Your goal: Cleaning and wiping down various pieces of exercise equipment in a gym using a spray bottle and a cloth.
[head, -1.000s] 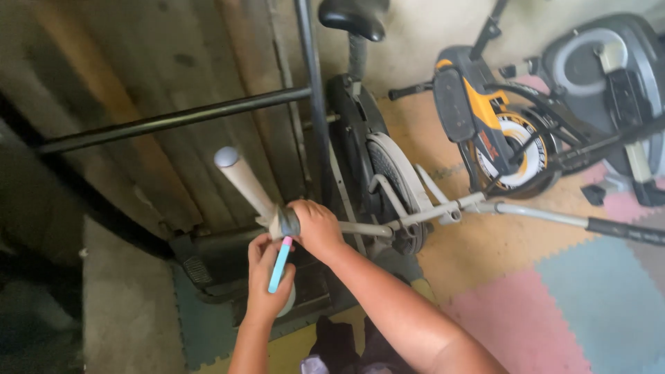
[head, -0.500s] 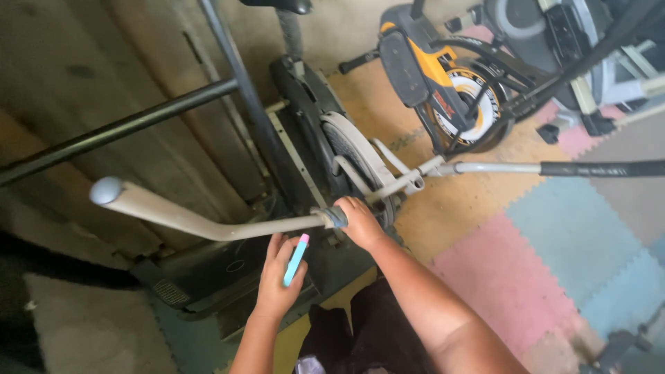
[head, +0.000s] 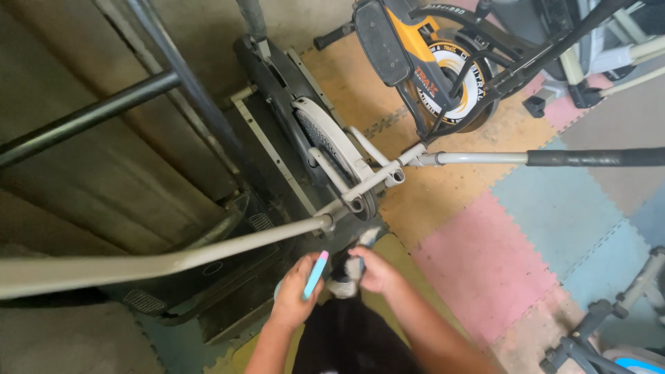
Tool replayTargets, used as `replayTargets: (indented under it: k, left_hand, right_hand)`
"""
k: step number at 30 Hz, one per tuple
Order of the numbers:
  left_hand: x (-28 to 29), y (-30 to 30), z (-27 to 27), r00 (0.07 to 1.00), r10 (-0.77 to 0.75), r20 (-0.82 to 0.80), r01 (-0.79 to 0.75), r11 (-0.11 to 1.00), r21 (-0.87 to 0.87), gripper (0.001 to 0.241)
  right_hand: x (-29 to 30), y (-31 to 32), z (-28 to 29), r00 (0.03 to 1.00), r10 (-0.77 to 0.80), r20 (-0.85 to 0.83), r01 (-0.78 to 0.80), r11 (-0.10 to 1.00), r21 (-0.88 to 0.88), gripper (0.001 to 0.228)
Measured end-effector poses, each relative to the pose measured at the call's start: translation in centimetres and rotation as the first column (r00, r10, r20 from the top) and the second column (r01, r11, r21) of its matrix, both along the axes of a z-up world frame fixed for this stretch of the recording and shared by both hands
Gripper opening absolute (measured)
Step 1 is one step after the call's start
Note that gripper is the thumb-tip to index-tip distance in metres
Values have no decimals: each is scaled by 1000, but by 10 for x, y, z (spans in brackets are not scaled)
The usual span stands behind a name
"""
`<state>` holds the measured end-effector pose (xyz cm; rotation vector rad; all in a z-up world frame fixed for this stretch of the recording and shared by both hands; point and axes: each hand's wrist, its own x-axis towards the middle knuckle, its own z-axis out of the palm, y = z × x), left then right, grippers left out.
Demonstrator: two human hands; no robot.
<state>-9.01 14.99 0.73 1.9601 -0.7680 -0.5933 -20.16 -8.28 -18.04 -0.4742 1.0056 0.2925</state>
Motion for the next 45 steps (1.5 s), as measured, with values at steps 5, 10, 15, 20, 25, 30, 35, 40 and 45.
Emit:
replayTargets:
  k: [5, 10, 15, 20, 25, 30, 35, 40, 45]
  left_hand:
    - [-3, -18, -21, 997, 64, -47, -67, 996, -52, 48]
    - [-2, -30, -63, 989, 130, -66, -133, 991, -30, 45]
    - [-1, -42, -97, 990, 139, -2, -139, 989, -49, 42]
    - [-7, -41, -163, 983, 147, -106, -124, 972, 198, 42]
    - [-34, -13, -268, 990, 101, -98, -66, 949, 309, 23]
    - [-9, -43, -258, 907, 87, 412, -113, 993, 41, 29]
    - [13, -53, -274, 928, 50, 370, -68, 997, 36, 31]
    - [15, -46, -266, 957, 7, 289, -24, 998, 54, 34]
    - [8, -55, -220, 984, -63, 164, 61, 998, 17, 38]
  right_hand:
    - [46, 19, -29, 969, -239, 58, 220, 949, 226, 32]
    - [116, 22, -9, 877, -479, -41, 470, 838, 278, 82]
    - [106, 31, -188, 808, -581, 94, 509, 770, 385, 48]
    - [97, 33, -280, 836, -547, 34, 483, 764, 428, 40]
    - [93, 24, -336, 854, -518, 47, 463, 798, 386, 36]
    - [104, 29, -367, 882, -469, 54, 429, 844, 323, 35]
    - [121, 30, -381, 899, -431, 73, 401, 880, 256, 34]
    - [118, 54, -384, 922, -382, 60, 364, 910, 198, 34]
    - [100, 46, -332, 935, -352, 50, 347, 934, 90, 35]
